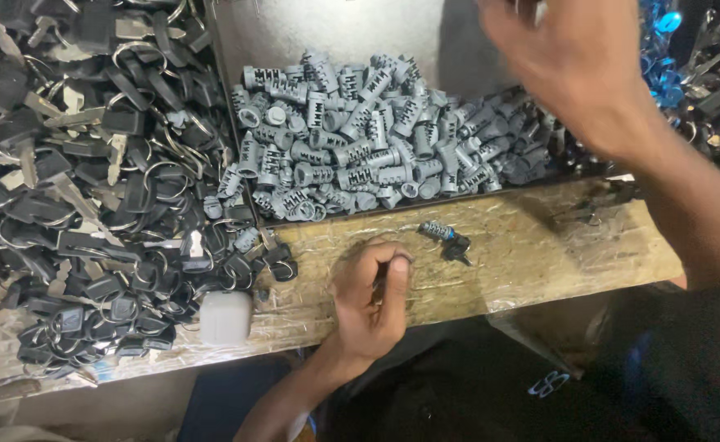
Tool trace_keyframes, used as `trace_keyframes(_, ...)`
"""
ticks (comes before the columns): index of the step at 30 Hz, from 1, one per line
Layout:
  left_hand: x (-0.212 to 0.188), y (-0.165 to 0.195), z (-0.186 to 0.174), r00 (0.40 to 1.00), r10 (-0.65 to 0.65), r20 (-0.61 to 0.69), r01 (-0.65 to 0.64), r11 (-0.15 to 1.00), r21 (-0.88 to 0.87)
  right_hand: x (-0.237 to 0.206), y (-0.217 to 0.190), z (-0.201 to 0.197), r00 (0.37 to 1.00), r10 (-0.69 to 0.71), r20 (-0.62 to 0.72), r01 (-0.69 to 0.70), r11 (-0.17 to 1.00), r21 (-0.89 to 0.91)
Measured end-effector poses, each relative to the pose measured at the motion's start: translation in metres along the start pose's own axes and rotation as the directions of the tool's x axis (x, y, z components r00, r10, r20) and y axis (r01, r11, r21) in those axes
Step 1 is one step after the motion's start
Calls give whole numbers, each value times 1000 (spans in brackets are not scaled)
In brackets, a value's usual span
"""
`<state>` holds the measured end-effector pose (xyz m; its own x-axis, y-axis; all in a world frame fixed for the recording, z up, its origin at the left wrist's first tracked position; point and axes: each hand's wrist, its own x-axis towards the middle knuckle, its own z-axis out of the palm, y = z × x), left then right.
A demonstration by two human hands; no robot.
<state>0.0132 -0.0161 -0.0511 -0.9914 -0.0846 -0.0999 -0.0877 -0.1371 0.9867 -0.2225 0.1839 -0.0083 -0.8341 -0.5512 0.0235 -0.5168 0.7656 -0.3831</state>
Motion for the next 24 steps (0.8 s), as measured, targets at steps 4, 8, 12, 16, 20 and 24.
trace_keyframes(4,2,9,-3,918,-385,94,393,859,-329,-57,-57,-25,953,95,288,-280,636,719)
trace_keyframes(8,6,27,-3,925,-292,242,371,830,-416,-130,-98,-15,774,225,592,-620,75,781)
trace_keyframes(12,7,41,5,964,-179,196,224,944,-240,-167,-103,7,746,315,586,-527,-258,810)
trace_keyframes(16,3,44,14,979,-103,175,133,976,-170,-179,-102,15,758,322,567,-453,-366,813)
trace_keyframes(20,-2,40,21,990,-19,139,38,990,-133,-186,-100,17,782,306,542,-400,-421,814)
trace_keyframes(24,-8,41,28,987,-133,89,146,975,-165,-187,-106,23,780,368,506,-400,-330,855)
